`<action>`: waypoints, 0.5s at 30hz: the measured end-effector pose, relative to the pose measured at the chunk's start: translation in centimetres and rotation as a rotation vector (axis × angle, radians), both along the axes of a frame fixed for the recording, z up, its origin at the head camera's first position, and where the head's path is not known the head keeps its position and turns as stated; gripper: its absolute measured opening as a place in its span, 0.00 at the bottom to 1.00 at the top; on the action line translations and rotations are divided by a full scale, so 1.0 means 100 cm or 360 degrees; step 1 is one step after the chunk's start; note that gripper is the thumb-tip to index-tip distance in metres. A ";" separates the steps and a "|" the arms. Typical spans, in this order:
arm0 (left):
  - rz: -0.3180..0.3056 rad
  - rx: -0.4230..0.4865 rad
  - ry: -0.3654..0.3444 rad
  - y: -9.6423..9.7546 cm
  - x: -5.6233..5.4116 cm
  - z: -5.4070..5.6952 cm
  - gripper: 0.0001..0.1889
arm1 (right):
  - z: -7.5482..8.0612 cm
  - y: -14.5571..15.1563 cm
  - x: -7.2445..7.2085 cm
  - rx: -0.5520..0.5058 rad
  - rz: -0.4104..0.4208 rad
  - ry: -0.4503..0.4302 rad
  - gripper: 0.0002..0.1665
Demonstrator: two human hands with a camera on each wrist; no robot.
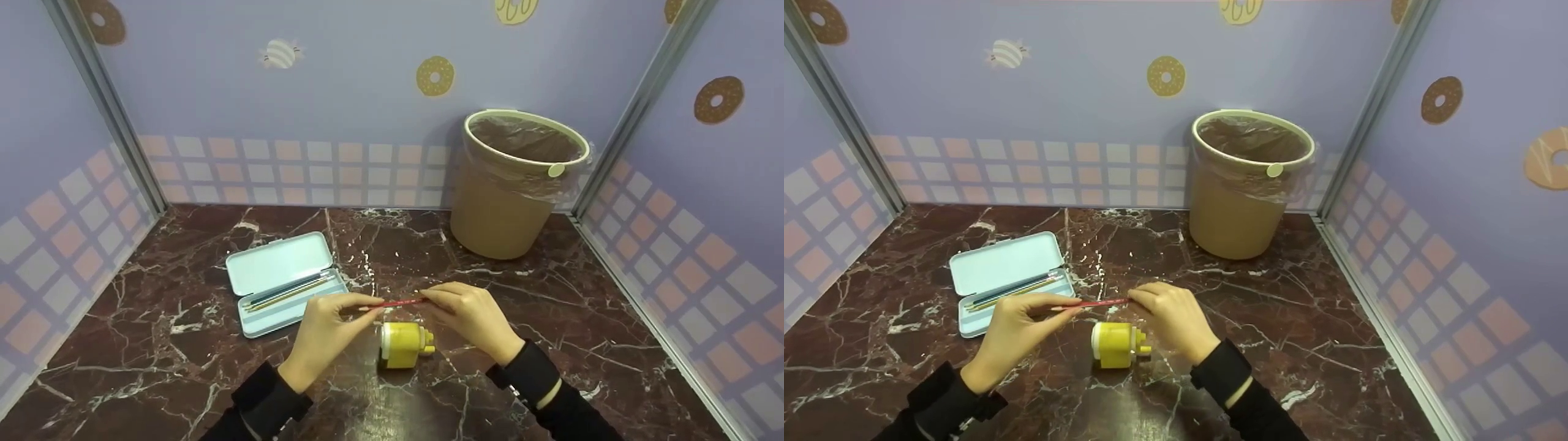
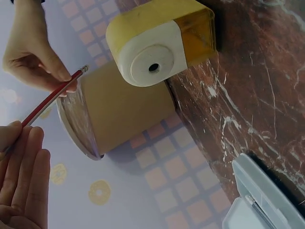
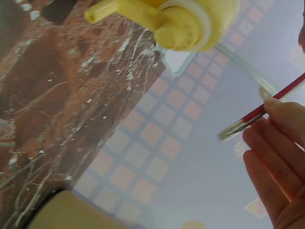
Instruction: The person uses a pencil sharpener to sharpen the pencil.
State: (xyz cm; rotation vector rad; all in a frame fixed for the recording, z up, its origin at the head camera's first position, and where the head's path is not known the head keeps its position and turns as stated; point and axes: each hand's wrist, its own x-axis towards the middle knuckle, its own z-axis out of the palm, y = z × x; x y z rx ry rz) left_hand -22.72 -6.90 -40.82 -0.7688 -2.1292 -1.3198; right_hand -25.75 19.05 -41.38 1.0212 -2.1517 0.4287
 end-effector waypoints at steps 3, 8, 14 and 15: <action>-0.0010 0.0086 -0.0098 -0.002 0.001 0.000 0.09 | -0.005 0.005 -0.001 -0.0040 0.0009 -0.0049 0.15; 0.0030 0.0148 -0.0297 -0.005 0.004 0.001 0.09 | -0.009 0.009 -0.002 -0.0023 0.0025 -0.0048 0.16; 0.0018 0.0114 -0.0431 -0.011 0.007 -0.002 0.08 | -0.011 0.008 -0.004 0.0064 0.0041 0.0052 0.16; 0.0011 0.0100 -0.0448 -0.012 0.007 -0.003 0.07 | -0.012 0.008 -0.004 0.0081 0.0042 0.0068 0.16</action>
